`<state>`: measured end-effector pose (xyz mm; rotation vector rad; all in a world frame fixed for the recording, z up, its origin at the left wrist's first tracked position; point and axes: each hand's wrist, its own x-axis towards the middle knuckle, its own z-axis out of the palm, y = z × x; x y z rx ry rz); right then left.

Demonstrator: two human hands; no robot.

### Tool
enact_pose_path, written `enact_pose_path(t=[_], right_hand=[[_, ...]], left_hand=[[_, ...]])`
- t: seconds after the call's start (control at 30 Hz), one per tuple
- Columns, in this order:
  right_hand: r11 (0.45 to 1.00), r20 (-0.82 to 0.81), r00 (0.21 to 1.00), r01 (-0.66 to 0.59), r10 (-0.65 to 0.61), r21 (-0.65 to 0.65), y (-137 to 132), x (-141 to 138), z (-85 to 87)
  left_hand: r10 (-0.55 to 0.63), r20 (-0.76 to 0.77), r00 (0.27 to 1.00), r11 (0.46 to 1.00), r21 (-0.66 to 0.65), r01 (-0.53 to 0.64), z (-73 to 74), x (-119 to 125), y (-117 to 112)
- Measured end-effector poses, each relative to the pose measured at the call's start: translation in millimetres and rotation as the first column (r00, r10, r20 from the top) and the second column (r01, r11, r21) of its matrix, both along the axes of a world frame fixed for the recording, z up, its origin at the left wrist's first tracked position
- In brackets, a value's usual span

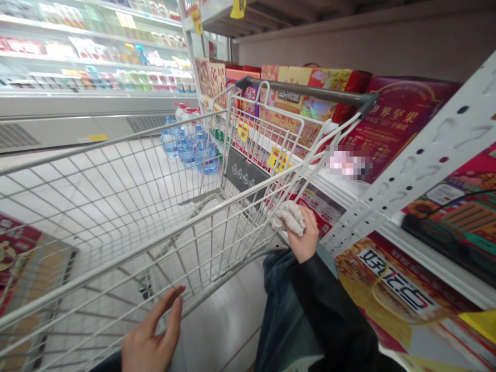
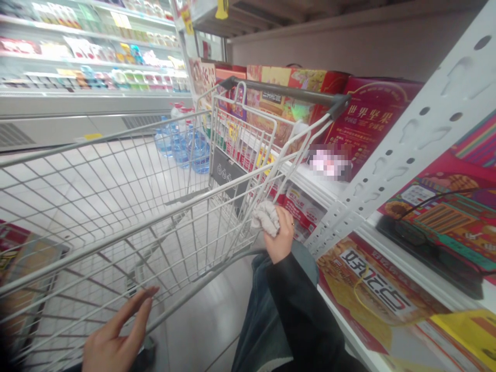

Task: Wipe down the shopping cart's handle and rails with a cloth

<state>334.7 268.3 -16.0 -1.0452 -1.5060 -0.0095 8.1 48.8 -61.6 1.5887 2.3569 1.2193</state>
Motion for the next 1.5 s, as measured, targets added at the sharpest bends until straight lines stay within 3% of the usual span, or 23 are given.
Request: enact_pose_path(t=[0.07, 0.2, 0.27, 0.33, 0.47, 0.53, 0.6, 0.73, 0.8, 0.87, 1.03, 1.1, 1.17, 1.37, 1.43, 1.5], right_hand=[[1.0, 0.002, 1.0, 0.016, -0.016, 0.026, 1.8, 2.3, 11.5], [0.985, -0.049, 0.995, 0.095, -0.089, 0.145, 14.5, 8.4, 57.3], [0.978, -0.062, 0.993, 0.107, -0.098, 0.179, 18.6, 8.9, 67.0], [0.982, -0.063, 0.995, 0.088, -0.078, 0.165, 17.7, 6.9, 58.8], [0.999, -0.02, 1.0, 0.014, -0.013, 0.036, 4.9, -0.2, 16.9], [1.0, -0.001, 1.0, -0.003, 0.003, 0.002, 0.1, -2.0, 7.8], [1.0, -0.015, 1.0, 0.013, -0.012, 0.023, 1.0, -1.0, 16.2], [0.98, -0.085, 0.991, 0.113, -0.1, 0.162, 15.9, 7.0, 60.8], [0.975, -0.08, 0.992, 0.116, -0.102, 0.192, 22.5, 10.1, 73.6], [0.979, -0.064, 0.995, 0.092, -0.082, 0.18, 24.1, 10.3, 69.8], [0.999, -0.006, 1.0, 0.021, -0.021, 0.047, 10.2, 2.8, 19.2], [1.0, 0.015, 1.0, 0.003, -0.004, 0.009, 3.7, 0.8, 8.5], [1.0, 0.003, 1.0, -0.005, 0.005, 0.018, -0.5, 0.9, 12.3], [0.984, -0.072, 0.996, 0.06, -0.048, 0.168, 4.3, 6.6, 57.3], [0.985, -0.081, 0.995, 0.066, -0.054, 0.157, 7.8, 5.8, 55.1], [0.994, -0.081, 0.996, 0.043, -0.035, 0.104, 8.2, 3.2, 39.1]], left_hand=[[0.002, 0.0, 1.0, 1.0, 0.0, -0.002, -0.2, 0.1, -0.3], [0.01, -0.004, 1.0, 1.0, -0.004, -0.01, -1.4, 0.4, -0.7], [0.014, -0.008, 1.0, 1.0, -0.008, -0.014, -2.2, 0.3, -0.7], [0.02, -0.011, 1.0, 1.0, -0.02, -0.02, -2.8, 0.0, -0.6], [0.021, -0.012, 1.0, 0.999, -0.035, -0.021, -2.5, -0.2, -0.4], [0.013, -0.012, 1.0, 1.0, -0.028, -0.013, -1.8, 0.1, -0.5], [0.002, -0.003, 1.0, 1.0, -0.017, -0.002, -1.1, 0.5, -0.9], [-0.017, -0.002, 1.0, 1.0, -0.013, 0.017, -0.5, 0.9, -1.7], [-0.021, 0.001, 1.0, 1.0, -0.021, 0.021, -0.7, 0.8, -1.7], [-0.023, 0.01, 1.0, 1.0, -0.017, 0.023, -1.1, 0.4, -1.3], [-0.013, 0.004, 1.0, 1.0, -0.019, 0.013, -2.2, -1.1, -0.3], [-0.006, 0.002, 1.0, 1.0, -0.029, 0.006, -2.4, -1.5, -0.4], [-0.005, 0.007, 1.0, 1.0, -0.023, 0.005, -2.3, -1.6, -0.8], [-0.014, 0.012, 1.0, 1.0, -0.008, 0.014, -2.1, -0.3, -1.6], [-0.012, 0.006, 1.0, 1.0, -0.008, 0.012, -3.2, -0.2, -1.8], [-0.013, -0.012, 1.0, 1.0, -0.001, 0.013, -4.7, -0.4, -1.9]])
